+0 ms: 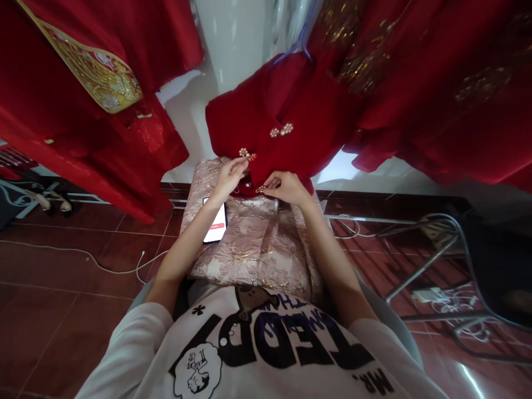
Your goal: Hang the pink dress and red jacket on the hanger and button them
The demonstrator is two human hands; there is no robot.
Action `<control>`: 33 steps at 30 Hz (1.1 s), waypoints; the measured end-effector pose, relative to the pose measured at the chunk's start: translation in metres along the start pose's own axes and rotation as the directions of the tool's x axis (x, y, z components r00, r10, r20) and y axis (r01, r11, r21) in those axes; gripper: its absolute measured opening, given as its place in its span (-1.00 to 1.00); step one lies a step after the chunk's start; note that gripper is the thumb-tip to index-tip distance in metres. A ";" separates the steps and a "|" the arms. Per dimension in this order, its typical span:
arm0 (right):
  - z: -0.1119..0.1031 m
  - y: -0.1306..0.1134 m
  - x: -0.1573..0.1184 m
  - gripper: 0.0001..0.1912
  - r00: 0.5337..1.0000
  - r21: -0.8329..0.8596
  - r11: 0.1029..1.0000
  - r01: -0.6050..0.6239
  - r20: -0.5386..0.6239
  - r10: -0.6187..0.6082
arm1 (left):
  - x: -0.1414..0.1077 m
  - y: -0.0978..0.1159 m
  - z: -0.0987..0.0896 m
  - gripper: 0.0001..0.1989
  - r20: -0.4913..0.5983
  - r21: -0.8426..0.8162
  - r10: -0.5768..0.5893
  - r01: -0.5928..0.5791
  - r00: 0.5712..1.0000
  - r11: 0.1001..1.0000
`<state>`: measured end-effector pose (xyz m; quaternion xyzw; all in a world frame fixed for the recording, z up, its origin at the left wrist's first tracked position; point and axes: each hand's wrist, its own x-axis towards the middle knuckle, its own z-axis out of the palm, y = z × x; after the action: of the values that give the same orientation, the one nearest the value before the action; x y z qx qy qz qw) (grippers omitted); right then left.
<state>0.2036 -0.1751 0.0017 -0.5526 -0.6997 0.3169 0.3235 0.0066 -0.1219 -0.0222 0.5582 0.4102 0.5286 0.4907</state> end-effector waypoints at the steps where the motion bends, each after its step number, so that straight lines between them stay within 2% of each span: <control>1: -0.001 0.000 0.000 -0.89 1.000 0.005 1.000 0.008 0.009 -0.008 | 0.004 0.000 0.000 -0.89 0.007 -0.098 -0.039 0.040 0.999 0.994; 3: -0.001 0.000 -0.001 -0.89 1.000 0.008 1.000 0.022 0.020 -0.022 | 0.011 0.001 0.002 -0.89 0.034 -0.242 -0.115 0.120 0.993 0.963; 5: 0.000 -0.001 -0.001 -0.89 0.999 0.002 1.000 0.024 0.027 -0.024 | 0.016 0.000 0.005 -0.90 0.039 -0.316 -0.178 0.181 0.983 0.931; 9: 0.001 0.000 -0.001 -0.88 0.999 -0.008 0.999 0.033 0.035 -0.033 | 0.022 -0.004 0.013 -0.93 -0.057 -0.358 -0.255 0.219 0.965 0.908; 13: 0.001 0.002 -0.001 -0.89 0.997 -0.016 0.998 0.056 0.047 -0.055 | 0.023 -0.003 0.020 -0.95 -0.111 -0.245 -0.303 0.270 0.946 0.931; 15: 0.000 0.002 -0.001 -0.89 0.997 -0.012 0.998 0.065 0.043 -0.065 | 0.022 0.003 0.022 -0.88 -0.067 -0.135 -0.329 0.318 0.942 0.938; 17: -0.002 0.001 -0.001 -0.89 0.996 -0.010 0.997 0.070 0.051 -0.069 | 0.022 0.013 0.026 -0.84 0.017 0.006 -0.310 0.309 0.951 0.951; 19: -0.003 0.000 -0.001 -0.89 0.996 -0.016 0.998 0.064 0.069 -0.063 | 0.023 0.025 0.031 -0.81 0.087 0.170 -0.200 0.183 0.976 0.968; 21: -0.005 -0.002 -0.001 -0.88 0.996 -0.029 0.999 0.044 0.083 -0.042 | 0.028 0.038 0.038 -0.84 0.131 0.332 0.004 -0.047 0.991 0.942; 23: -0.008 -0.003 -0.001 -0.86 0.995 -0.041 0.999 0.026 0.100 -0.021 | 0.036 0.050 0.043 -0.82 0.195 0.459 0.213 -0.281 0.957 0.843; 25: -0.011 -0.003 -0.002 -0.85 0.992 -0.052 0.998 0.019 0.126 -0.013 | 0.047 0.061 0.046 -0.79 0.278 0.548 0.342 -0.440 0.898 0.712; 28: -0.016 -0.002 -0.003 -0.85 0.987 -0.069 0.997 0.028 0.159 -0.017 | 0.065 0.072 0.049 -0.86 0.371 0.630 0.397 -0.542 0.839 0.557; 33: -0.020 0.000 -0.003 -0.85 0.982 -0.094 0.995 0.044 0.187 -0.026 | 0.087 0.079 0.063 -0.85 0.490 0.642 0.395 -0.629 0.777 0.439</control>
<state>0.2203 -0.1764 0.0132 -0.5234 -0.7511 0.3267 0.2350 0.0735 -0.0586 0.0744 0.8764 0.3352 0.3401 0.0633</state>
